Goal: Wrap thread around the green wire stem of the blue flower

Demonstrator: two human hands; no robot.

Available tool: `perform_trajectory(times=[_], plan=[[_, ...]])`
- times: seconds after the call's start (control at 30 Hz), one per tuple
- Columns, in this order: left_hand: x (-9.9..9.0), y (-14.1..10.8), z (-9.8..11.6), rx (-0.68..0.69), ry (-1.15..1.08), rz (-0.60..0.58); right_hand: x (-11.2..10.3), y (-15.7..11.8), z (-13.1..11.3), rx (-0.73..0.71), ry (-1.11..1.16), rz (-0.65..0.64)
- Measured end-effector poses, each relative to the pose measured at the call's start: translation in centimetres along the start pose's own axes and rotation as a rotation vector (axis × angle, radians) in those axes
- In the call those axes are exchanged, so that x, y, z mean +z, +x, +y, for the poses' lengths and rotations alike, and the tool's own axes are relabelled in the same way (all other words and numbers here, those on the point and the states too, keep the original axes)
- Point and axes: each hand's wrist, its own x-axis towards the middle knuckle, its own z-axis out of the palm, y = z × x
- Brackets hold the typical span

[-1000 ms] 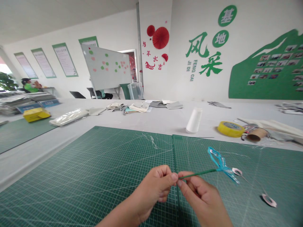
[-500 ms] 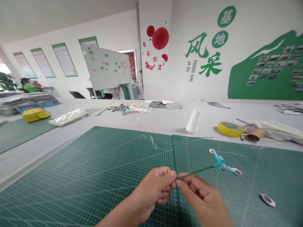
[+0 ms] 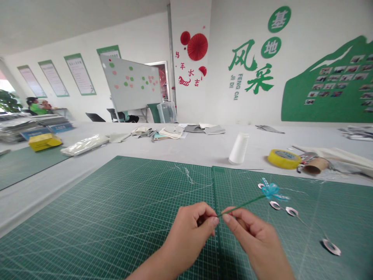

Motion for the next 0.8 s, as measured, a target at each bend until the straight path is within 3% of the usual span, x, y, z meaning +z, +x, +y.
perform_trajectory(times=[0.1,0.8], plan=[[-0.04,-0.07,-0.12,-0.014,-0.023,0.021,-0.04,0.05,-0.05,0.02,-0.045,-0.056],[0.18,0.24,-0.32,-0.032,-0.188,-0.018,-0.06,0.09,-0.06,0.014,-0.08,-0.088]])
